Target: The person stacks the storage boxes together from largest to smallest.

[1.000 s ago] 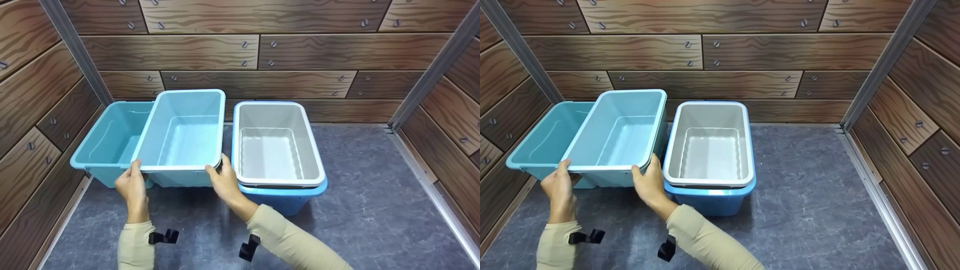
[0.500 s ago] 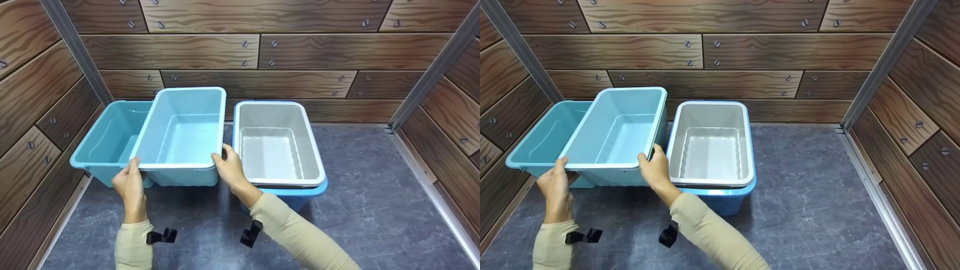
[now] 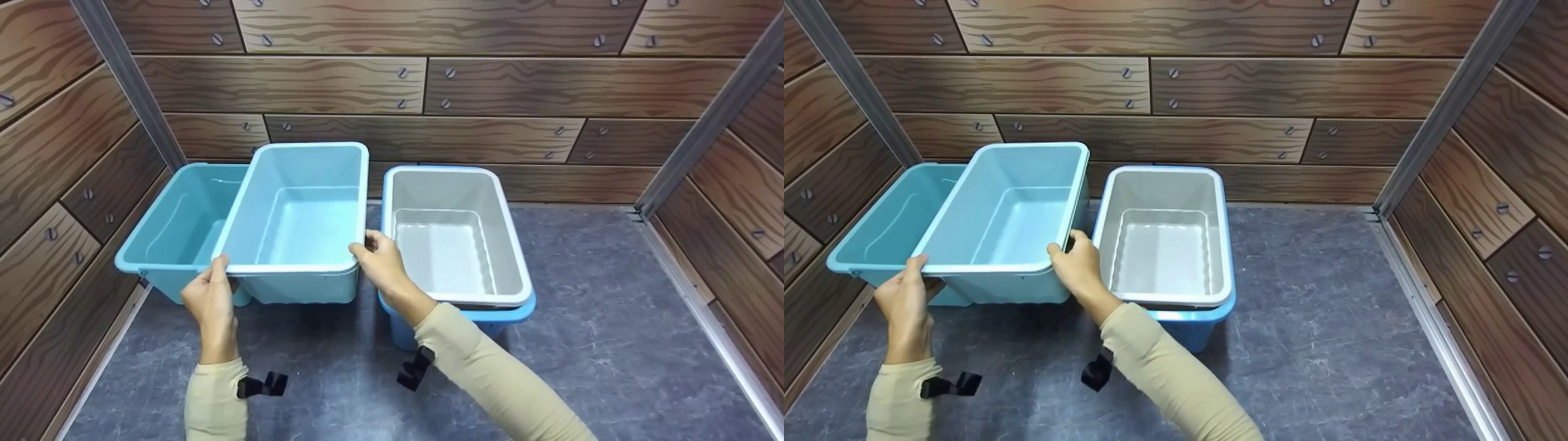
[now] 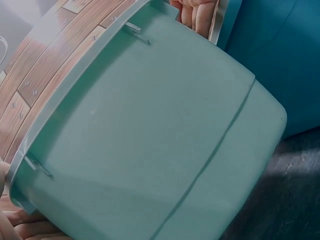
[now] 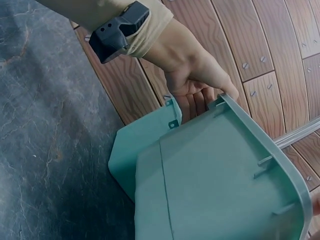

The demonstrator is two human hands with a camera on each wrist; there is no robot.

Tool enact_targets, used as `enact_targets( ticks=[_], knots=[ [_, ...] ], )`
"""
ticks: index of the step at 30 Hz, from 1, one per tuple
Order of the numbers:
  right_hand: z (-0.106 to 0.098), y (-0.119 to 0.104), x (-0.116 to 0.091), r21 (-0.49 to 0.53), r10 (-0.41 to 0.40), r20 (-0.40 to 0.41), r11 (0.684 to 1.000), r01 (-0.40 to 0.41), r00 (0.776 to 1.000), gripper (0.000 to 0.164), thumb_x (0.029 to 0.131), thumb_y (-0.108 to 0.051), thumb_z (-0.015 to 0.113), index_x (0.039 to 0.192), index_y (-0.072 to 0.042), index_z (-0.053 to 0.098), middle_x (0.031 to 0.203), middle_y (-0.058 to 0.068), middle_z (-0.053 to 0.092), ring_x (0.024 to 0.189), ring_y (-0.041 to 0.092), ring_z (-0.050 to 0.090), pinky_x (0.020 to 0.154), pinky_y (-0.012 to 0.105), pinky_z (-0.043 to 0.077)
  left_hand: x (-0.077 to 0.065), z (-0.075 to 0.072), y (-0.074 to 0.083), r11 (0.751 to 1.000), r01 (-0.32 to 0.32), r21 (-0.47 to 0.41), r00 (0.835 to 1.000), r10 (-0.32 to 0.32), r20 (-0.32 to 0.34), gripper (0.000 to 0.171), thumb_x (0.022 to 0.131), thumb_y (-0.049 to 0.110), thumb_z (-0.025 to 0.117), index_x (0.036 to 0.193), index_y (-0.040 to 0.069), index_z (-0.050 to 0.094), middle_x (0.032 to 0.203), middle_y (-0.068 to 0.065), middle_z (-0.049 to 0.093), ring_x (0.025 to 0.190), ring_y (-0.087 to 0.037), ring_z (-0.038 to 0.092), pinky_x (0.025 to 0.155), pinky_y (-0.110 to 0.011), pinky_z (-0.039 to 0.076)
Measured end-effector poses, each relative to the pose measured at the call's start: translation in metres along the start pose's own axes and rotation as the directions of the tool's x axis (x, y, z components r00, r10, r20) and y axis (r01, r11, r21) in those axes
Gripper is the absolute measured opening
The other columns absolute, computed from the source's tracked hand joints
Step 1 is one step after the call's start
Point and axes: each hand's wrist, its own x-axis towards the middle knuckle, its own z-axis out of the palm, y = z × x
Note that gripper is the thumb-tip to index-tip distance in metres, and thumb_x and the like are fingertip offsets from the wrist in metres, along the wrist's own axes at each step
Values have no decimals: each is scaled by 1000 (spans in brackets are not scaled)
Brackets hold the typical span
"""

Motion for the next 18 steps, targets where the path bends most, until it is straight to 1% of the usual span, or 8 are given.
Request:
enact_targets(
  ticks=[2,4,5,7,11,14,16,18],
  knots=[
    [-2,-1,0,5,11,1,1000,-11,1000,48,92,-12,53,135,8,47,132,25,58,122,32,58,104,37,50,0,0,1,1000,-5,2,1000,5,2,22,88,17,62,80,3,76,55,18,60,61,3,60,61,-13,55],
    [-3,-2,1,6,13,-5,1000,-13,1000,47,91,-12,54,134,8,48,130,25,59,119,32,60,101,36,52,-1,-1,2,1000,-6,4,1000,6,1,23,88,18,62,82,1,76,55,18,60,61,3,60,62,-12,55],
    [-3,-2,2,10,16,-2,1000,-16,1000,47,91,-11,54,134,8,48,130,25,59,119,32,60,101,35,53,-2,-2,2,1000,-8,5,1000,7,4,24,88,18,62,86,-1,76,56,19,60,62,4,61,62,-12,55],
    [-5,-3,3,19,20,0,1000,-20,1000,47,92,-11,53,134,8,48,130,25,60,119,33,61,101,35,53,-3,-2,2,1000,-12,7,1000,12,8,31,88,19,62,98,-9,72,57,19,60,62,5,62,62,-12,55],
    [-7,-4,4,55,33,-14,998,-33,999,44,93,-8,52,133,9,49,127,27,60,116,32,62,100,35,54,-6,-3,4,999,-28,29,999,27,20,39,88,19,62,105,-16,67,59,21,61,64,7,62,62,-12,55],
    [-7,-5,4,89,41,-32,995,-38,999,42,92,-5,51,131,11,50,124,28,61,110,29,63,98,35,55,-8,-2,6,999,-37,34,999,36,20,37,88,19,63,103,-14,69,60,20,61,64,6,62,63,-13,55],
    [-8,-5,5,113,45,-38,993,-40,998,41,92,-4,50,130,12,50,123,29,62,107,26,63,96,33,56,-9,-2,7,998,-38,40,999,38,20,28,88,19,64,94,-6,75,59,20,61,64,6,61,63,-13,56],
    [-8,-5,5,139,49,-41,989,-43,998,41,92,-2,49,129,13,51,123,29,62,103,24,64,93,32,57,-9,-2,9,999,-36,35,999,35,24,22,87,19,65,83,1,76,59,18,61,64,5,61,63,-13,55]
  ],
)
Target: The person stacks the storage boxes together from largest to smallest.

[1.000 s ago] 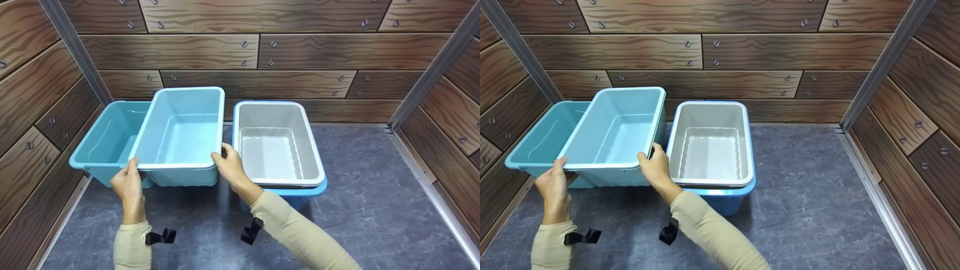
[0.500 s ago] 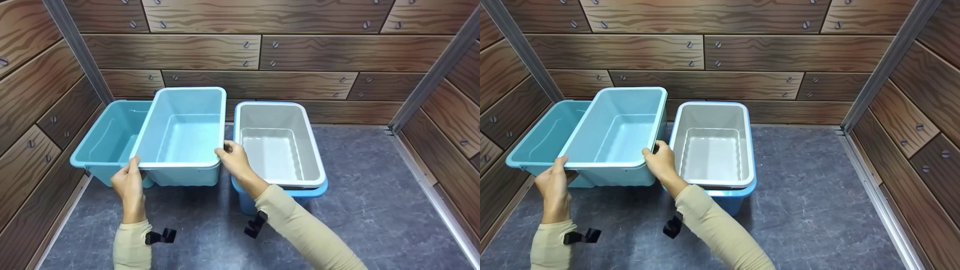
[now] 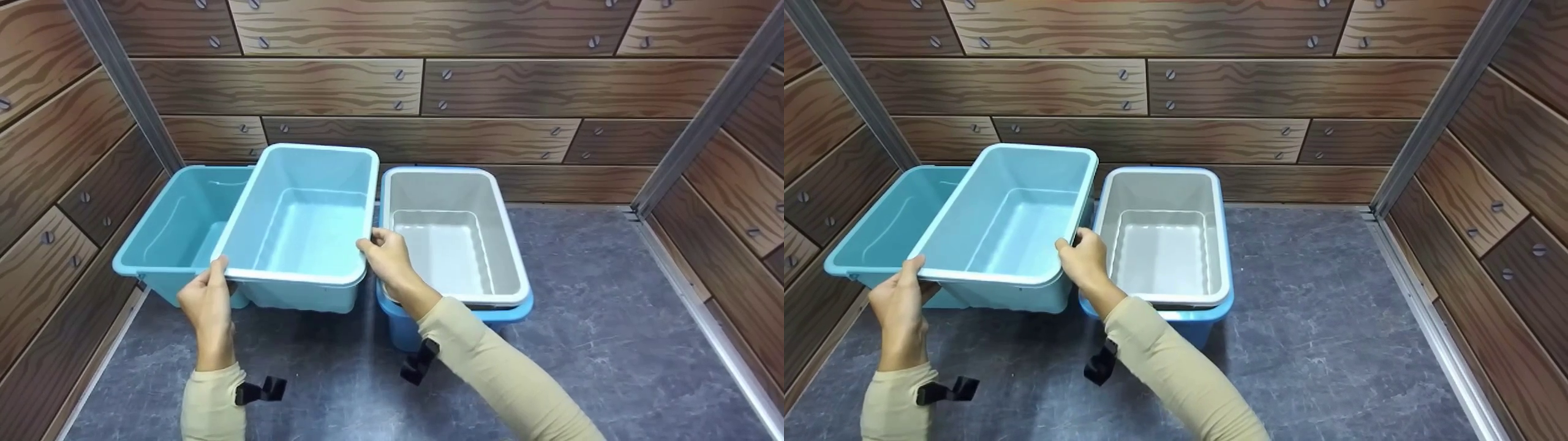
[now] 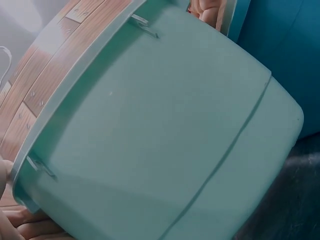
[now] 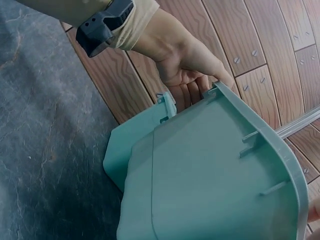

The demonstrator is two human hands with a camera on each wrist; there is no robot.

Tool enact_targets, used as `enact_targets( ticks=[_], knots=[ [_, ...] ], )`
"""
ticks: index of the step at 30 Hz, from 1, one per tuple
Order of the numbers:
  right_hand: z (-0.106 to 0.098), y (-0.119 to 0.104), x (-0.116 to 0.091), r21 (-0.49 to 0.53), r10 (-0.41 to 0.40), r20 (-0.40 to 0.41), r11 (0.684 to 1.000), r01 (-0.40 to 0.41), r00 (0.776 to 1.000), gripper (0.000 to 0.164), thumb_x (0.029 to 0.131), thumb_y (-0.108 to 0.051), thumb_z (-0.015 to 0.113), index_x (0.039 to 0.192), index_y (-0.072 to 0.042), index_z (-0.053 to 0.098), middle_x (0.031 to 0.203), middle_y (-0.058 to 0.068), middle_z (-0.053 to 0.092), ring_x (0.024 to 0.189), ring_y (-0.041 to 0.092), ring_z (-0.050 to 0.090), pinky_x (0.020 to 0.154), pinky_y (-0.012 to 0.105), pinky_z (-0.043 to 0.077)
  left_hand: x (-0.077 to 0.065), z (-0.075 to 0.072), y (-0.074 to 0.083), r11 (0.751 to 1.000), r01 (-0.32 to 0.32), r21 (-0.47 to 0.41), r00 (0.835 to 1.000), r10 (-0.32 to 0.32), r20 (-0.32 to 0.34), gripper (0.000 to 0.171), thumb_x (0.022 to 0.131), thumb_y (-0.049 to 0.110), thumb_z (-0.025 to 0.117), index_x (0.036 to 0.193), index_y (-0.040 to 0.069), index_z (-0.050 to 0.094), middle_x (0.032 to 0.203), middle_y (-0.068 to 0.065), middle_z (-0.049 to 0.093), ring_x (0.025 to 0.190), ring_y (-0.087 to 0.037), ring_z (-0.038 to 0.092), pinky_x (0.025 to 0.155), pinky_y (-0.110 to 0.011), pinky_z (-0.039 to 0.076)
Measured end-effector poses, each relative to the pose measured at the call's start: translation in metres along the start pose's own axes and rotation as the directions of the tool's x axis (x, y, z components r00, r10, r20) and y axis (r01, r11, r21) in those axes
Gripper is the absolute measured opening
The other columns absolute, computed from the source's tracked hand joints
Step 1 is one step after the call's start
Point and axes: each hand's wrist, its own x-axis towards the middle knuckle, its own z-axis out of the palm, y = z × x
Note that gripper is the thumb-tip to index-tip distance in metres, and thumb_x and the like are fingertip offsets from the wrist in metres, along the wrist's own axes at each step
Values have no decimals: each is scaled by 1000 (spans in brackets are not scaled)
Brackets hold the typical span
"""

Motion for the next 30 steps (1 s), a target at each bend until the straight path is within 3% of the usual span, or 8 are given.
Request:
enact_targets(
  ticks=[3,6,10,16,19,24,30],
  knots=[
    [0,0,0,31,6,-5,1000,-6,1000,40,90,0,49,127,14,52,121,30,63,95,20,65,89,30,58,-1,0,1,1000,9,22,1000,-9,12,24,88,21,65,83,1,76,68,10,67,65,5,61,64,-12,55],
    [-1,1,1,55,15,-14,998,-14,1000,38,89,2,48,125,15,54,118,30,64,89,16,63,84,27,59,-1,-1,1,998,27,59,998,-31,55,36,90,23,62,107,-8,70,97,-13,72,66,10,59,65,-9,54],
    [-2,3,2,77,35,-33,997,-32,999,37,88,3,48,123,15,56,117,30,65,88,16,66,83,27,60,-1,-3,0,993,48,112,986,-64,154,47,94,25,55,126,-9,57,129,-31,57,67,15,58,70,-6,53],
    [-5,3,3,71,41,-46,997,-38,998,37,90,3,47,123,16,55,120,31,64,101,24,67,89,30,59,1,-6,-3,977,45,209,965,-96,243,50,97,29,49,131,-7,54,133,-31,55,88,-3,66,78,-10,54],
    [-6,2,3,65,26,-41,998,-23,999,38,90,3,46,125,17,53,123,32,62,110,30,66,92,32,57,3,-5,-5,972,39,234,961,-100,259,49,98,28,45,130,-7,56,131,-26,56,104,-10,58,84,-11,45],
    [-5,2,2,76,32,-43,997,-28,999,38,89,5,46,124,18,52,122,33,62,110,31,66,91,32,58,8,-1,-4,988,44,147,956,-84,280,45,98,21,43,125,-12,55,130,-18,49,120,-18,40,98,-24,37],
    [-4,2,2,125,39,-53,992,-32,998,42,89,6,45,128,19,48,128,33,58,117,34,62,95,34,56,14,-1,2,995,94,13,916,-92,391,49,98,12,39,141,-11,39,149,-25,37,138,-24,35,119,-35,32]
  ],
)
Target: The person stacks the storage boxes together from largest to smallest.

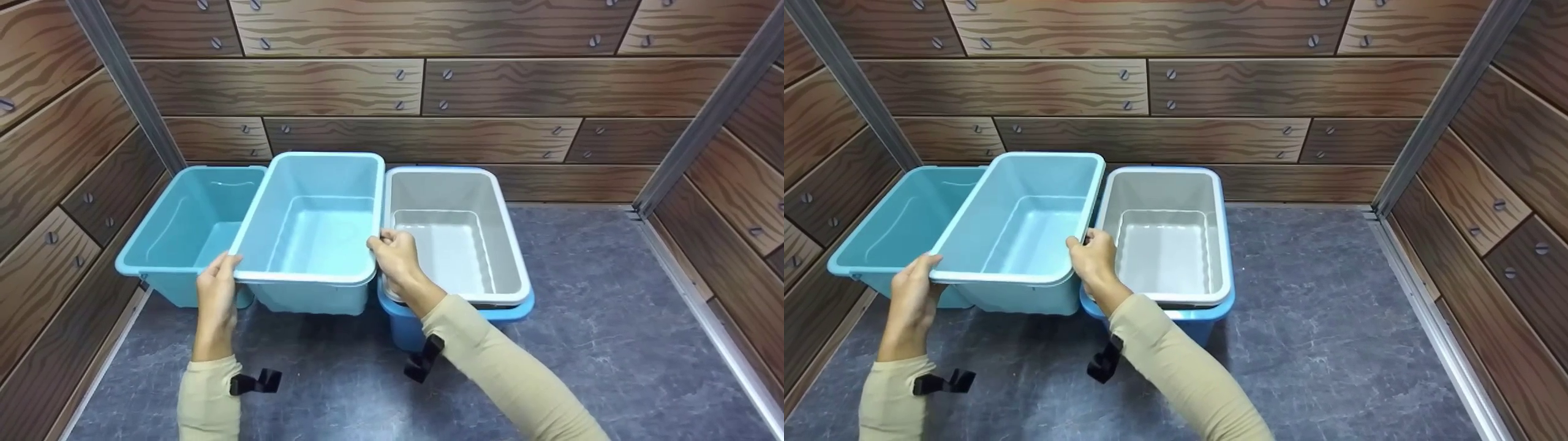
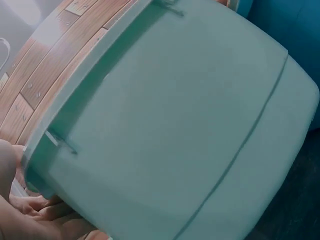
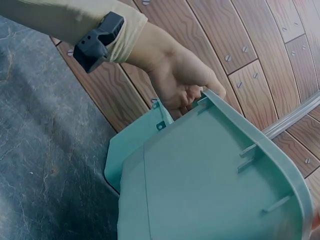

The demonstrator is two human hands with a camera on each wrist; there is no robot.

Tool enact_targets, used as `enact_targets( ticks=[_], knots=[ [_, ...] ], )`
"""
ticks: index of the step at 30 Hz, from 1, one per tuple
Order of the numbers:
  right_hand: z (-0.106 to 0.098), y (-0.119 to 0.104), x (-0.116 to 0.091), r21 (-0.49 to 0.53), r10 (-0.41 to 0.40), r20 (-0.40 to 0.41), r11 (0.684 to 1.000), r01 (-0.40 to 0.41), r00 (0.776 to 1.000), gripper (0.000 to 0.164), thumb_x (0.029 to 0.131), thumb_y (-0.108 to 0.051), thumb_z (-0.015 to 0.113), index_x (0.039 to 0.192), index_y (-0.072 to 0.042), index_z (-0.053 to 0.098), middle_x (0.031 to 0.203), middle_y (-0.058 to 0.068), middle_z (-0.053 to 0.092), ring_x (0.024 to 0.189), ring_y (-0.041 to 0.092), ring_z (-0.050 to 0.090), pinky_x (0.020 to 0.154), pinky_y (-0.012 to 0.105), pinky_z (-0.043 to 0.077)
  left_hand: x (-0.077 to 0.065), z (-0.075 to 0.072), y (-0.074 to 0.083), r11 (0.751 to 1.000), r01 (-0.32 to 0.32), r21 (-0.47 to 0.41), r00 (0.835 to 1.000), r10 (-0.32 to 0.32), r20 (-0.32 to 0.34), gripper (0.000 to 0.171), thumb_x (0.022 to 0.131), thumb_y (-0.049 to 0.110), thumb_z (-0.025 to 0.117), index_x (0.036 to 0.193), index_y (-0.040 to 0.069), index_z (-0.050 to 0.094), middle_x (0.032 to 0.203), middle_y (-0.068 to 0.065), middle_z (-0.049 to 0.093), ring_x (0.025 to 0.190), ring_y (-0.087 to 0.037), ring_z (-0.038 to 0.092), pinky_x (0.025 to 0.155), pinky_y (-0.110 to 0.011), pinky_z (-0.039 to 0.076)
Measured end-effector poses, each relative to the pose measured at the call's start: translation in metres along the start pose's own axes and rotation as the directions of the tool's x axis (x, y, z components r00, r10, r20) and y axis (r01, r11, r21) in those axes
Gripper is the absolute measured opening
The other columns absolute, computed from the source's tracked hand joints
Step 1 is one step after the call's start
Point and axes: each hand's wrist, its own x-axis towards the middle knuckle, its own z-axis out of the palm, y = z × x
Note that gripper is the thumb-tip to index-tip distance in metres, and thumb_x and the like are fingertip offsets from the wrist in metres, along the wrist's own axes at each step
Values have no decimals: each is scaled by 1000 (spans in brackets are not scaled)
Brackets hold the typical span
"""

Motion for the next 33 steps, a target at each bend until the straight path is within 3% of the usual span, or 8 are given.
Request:
enact_targets(
  ticks=[9,16,21,24,28,33],
  knots=[
    [-1,-2,-1,4,-3,-5,1000,3,1000,40,89,6,45,127,19,50,126,33,60,116,33,62,96,34,55,7,-2,9,997,43,-59,996,-39,76,54,98,10,40,149,-3,29,159,-18,27,143,-25,32,123,-37,27],
    [-1,-1,-1,25,9,19,1000,-9,1000,41,90,6,44,129,19,47,129,33,57,121,34,59,98,34,54,14,-4,13,997,59,-56,993,-53,109,52,99,11,40,149,-1,30,160,-14,26,145,-24,31,123,-35,27],
    [-2,-3,-2,3,-13,21,1000,13,1000,41,89,6,44,127,20,48,127,34,58,119,35,60,97,35,55,17,-6,13,996,77,-46,990,-71,125,50,100,13,39,149,3,32,159,-11,30,129,-14,45,104,-19,46],
    [-2,-3,-2,-2,-20,27,1000,20,999,41,88,6,45,126,20,50,126,34,59,117,35,62,95,34,56,18,-7,13,994,83,-66,989,-74,125,50,100,13,39,149,3,32,159,-11,30,118,-7,49,91,-12,49],
    [-3,-3,-3,1,-24,25,1000,24,999,40,88,7,45,125,19,51,125,34,60,113,34,64,92,33,57,18,-7,14,991,82,-106,990,-68,124,50,100,11,40,148,1,32,159,-13,31,114,-5,51,89,-11,50],
    [-5,-4,-3,-9,-33,39,999,33,999,42,89,5,46,129,18,48,127,33,59,117,36,62,95,34,56,17,-8,15,984,98,-151,990,-81,117,50,99,9,40,148,1,32,159,-13,30,122,-9,49,91,-11,49]
  ],
)
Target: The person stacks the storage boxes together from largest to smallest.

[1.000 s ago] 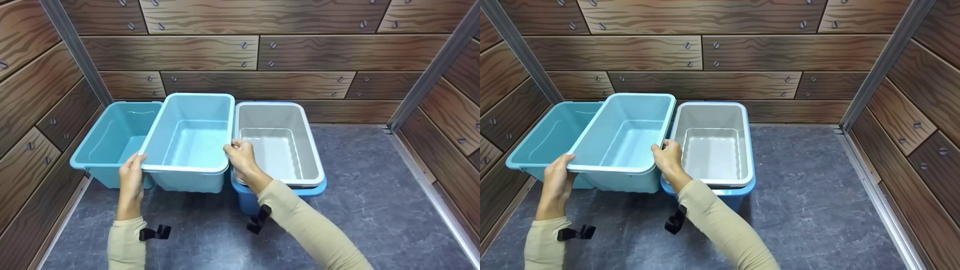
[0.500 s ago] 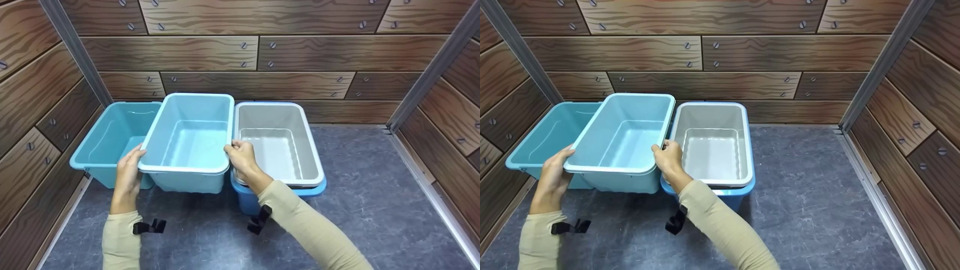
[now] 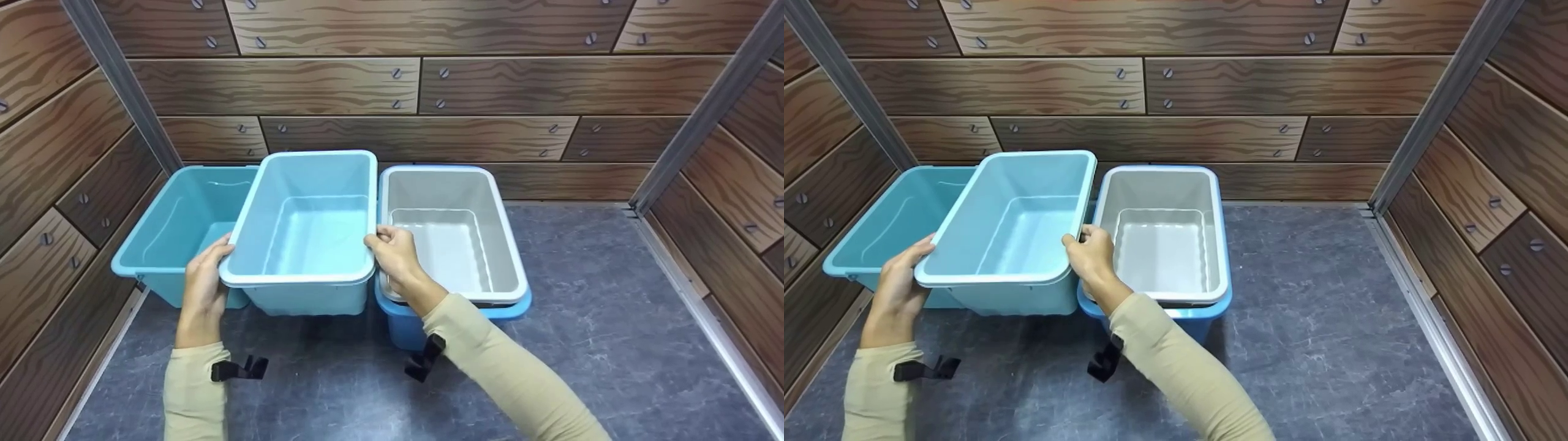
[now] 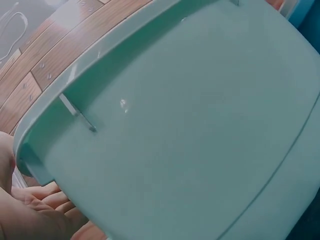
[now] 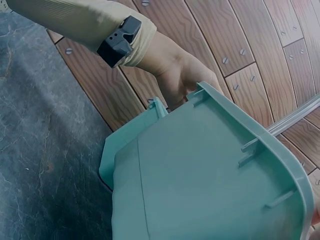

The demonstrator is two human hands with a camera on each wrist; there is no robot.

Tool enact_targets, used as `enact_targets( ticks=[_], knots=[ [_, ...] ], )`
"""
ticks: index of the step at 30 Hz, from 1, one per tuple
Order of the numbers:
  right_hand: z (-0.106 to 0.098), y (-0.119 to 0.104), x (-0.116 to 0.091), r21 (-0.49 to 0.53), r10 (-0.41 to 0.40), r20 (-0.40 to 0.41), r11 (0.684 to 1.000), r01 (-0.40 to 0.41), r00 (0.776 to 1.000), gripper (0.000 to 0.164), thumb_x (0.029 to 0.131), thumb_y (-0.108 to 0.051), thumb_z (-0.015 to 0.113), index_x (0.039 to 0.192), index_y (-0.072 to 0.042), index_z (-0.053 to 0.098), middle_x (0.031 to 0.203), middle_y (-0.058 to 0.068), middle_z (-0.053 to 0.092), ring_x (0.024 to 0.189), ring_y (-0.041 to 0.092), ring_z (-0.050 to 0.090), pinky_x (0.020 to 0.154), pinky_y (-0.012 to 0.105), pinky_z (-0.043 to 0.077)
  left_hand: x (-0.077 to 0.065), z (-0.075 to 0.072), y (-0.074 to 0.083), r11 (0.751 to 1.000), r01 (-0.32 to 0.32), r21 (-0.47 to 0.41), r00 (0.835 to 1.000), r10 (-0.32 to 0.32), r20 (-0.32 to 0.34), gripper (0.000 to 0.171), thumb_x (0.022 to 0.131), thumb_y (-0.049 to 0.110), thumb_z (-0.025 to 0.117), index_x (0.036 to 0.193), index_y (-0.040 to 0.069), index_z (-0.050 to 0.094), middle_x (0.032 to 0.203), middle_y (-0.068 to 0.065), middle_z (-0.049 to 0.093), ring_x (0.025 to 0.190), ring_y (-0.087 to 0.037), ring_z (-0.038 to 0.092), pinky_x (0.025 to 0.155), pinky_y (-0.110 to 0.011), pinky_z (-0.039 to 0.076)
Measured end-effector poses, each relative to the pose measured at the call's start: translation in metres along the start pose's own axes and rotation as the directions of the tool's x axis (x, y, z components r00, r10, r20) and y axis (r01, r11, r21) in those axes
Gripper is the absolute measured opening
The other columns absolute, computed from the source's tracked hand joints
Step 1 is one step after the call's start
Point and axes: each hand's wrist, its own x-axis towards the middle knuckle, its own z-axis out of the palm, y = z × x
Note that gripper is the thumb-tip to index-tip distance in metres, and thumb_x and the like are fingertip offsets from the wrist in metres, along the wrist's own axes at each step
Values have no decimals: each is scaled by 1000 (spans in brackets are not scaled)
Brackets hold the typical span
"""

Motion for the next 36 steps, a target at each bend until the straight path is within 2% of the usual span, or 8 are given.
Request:
enact_targets(
  ticks=[7,14,16,20,24,27,32,36],
  knots=[
    [-1,-1,0,-20,3,16,1000,-2,1000,42,90,3,48,130,15,50,126,31,60,112,31,65,93,32,57,-2,-2,5,999,11,-30,1000,-11,-7,49,100,9,41,147,0,32,159,-12,30,137,-15,41,93,-12,47],
    [-4,-2,-1,-18,-16,36,1000,16,999,43,90,3,48,131,16,48,128,31,59,116,34,63,94,33,56,-3,0,9,998,-19,-52,1000,20,12,49,99,6,41,147,-3,31,159,-14,29,146,-19,33,116,-23,37],
    [-5,-4,-1,-18,-20,49,1000,21,999,43,90,3,47,132,16,47,129,31,59,118,35,62,96,34,55,-4,0,10,998,-30,-55,999,31,13,49,99,6,40,147,-3,31,159,-14,28,145,-18,34,114,-21,38],
    [-6,-6,-2,-28,-32,63,999,34,998,43,90,3,47,131,17,47,128,32,59,118,35,62,97,34,55,-6,1,11,997,-42,-60,999,42,8,49,99,6,41,146,-3,31,159,-13,29,140,-16,39,100,-15,44],
    [-8,-8,-3,-36,-37,54,999,39,998,42,90,3,48,129,16,50,124,32,61,112,34,66,96,37,55,-8,3,14,997,-45,-67,999,45,0,49,99,6,43,146,-4,31,159,-13,30,140,-17,40,94,-13,48],
    [-8,-8,-4,-42,-39,47,998,41,998,40,90,2,49,128,15,51,123,32,62,108,32,68,97,41,54,-9,3,16,997,-47,-58,999,47,2,49,99,7,43,146,-4,31,159,-13,28,142,-18,38,95,-13,47],
    [-8,-11,-4,-53,-40,45,998,43,998,40,90,1,50,128,14,53,122,31,63,105,29,69,96,39,55,-11,2,19,998,-46,-43,999,47,7,49,100,8,43,147,-3,32,161,-11,26,146,-17,33,110,-19,42],
    [-8,-14,-5,-60,-46,44,997,49,998,40,90,0,51,128,14,53,122,31,63,103,25,69,92,33,58,-12,3,23,996,-50,-70,999,50,-3,50,99,7,44,146,-3,31,160,-10,28,144,-15,35,106,-17,44]
  ],
)
